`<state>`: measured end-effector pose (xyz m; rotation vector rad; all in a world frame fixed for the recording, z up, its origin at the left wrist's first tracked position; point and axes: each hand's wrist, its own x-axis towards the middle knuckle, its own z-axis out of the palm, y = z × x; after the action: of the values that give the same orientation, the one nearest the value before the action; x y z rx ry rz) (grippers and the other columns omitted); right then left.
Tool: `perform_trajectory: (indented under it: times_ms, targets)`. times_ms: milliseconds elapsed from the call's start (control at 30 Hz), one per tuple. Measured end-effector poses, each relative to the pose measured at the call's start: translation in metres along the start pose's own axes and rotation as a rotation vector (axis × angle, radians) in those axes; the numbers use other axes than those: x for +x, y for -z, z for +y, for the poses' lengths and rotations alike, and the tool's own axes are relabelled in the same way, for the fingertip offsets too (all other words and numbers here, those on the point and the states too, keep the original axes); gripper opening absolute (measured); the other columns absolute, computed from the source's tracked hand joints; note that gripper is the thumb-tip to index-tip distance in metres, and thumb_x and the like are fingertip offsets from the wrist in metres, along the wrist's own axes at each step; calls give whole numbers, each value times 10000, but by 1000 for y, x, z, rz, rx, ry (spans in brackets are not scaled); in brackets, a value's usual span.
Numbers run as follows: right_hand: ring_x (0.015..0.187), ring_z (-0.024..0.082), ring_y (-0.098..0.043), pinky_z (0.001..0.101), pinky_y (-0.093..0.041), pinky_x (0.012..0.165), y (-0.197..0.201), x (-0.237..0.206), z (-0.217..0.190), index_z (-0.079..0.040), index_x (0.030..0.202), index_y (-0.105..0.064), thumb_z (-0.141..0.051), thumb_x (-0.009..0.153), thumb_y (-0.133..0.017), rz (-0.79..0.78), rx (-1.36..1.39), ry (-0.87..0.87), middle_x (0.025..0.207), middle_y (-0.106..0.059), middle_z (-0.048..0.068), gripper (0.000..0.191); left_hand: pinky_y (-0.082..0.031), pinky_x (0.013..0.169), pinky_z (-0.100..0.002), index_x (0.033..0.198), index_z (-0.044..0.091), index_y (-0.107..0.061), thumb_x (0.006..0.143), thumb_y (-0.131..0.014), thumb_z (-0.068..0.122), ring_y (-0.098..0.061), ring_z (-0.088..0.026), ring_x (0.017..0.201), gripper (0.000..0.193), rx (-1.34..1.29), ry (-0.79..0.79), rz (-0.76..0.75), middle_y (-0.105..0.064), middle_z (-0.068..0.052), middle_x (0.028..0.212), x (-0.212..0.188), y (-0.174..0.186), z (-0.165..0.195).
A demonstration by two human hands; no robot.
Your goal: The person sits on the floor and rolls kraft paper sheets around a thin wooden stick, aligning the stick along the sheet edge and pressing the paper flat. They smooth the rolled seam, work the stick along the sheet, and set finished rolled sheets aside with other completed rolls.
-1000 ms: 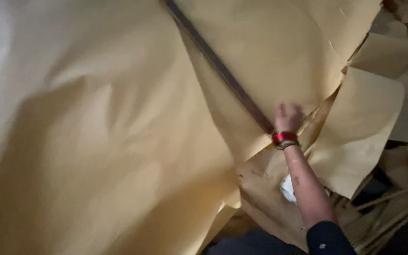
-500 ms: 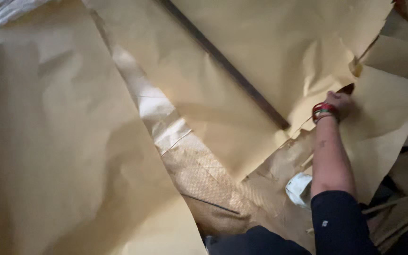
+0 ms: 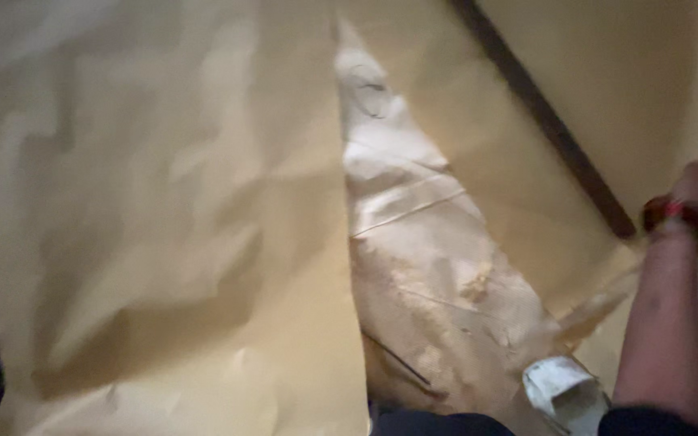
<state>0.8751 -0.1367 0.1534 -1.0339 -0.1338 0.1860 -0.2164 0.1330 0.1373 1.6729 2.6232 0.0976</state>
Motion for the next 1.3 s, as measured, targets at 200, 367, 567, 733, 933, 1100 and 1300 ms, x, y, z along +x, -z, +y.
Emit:
perform_trajectory:
  times_ms: [200,367,567,733,933,1100,1300]
  targets:
    - [762,274,-671,413,-544,664,-56,-327,121,-49,999,-687,-255,992,-634,-573,-1510,67,849,-697,152,213,-516,1057,-461,1236,6,-604,847,-711,134,-636,-393,1213,424,67,77,51,-649,-209,1218,-37,8,-79]
    - [875,364,-664,465,-548,729,-57,-501,105,-20,1058,-641,-420,821,-708,-1240,-1305,382,994,-677,179,469,-487,1034,-480,1260,2,-632,849,-794,263,-618,-422,1165,513,-118,-343,343,-661,-227,1196,-62,15,-104]
    - [922,375,-663,474,-543,813,-55,-520,131,-40,1072,-643,-292,980,-619,-1054,-1496,552,1001,-682,164,269,-116,1135,-650,1472,42,-338,677,-816,546,-199,-494,1471,1056,-182,-1124,-408,-252,-245,1590,-217,11,-63]
    - [900,390,-660,483,-529,804,-31,-467,130,-22,1042,-666,-242,1032,-605,-775,-1582,438,972,-682,182,229,-122,1177,-589,1520,133,-421,896,-512,205,-271,-324,1503,634,-161,-1328,124,-310,-115,1634,-319,21,-29]
    - [874,407,-656,495,-512,792,-30,-416,65,0,1005,-695,-183,1095,-589,-346,-1600,384,936,-682,204,229,-204,1188,-581,1472,91,-502,959,-588,256,-389,-342,1451,546,-113,-1036,319,-435,-144,1571,-344,22,-22]
    - [899,392,-656,465,-507,805,-86,-397,57,10,1043,-714,-93,1118,-567,-576,-1270,778,960,-687,206,195,-293,1152,-600,1150,149,-673,849,-652,212,-587,-305,1252,308,-369,-849,325,-667,-67,1232,-312,57,25]
    - [837,357,-653,430,-504,751,-261,-371,124,-35,970,-728,-111,1010,-723,-1182,-1009,868,901,-690,164,85,-351,1156,-555,1042,86,-732,850,-650,145,-659,-255,1010,217,-399,-1114,411,-680,-51,914,-268,163,110]
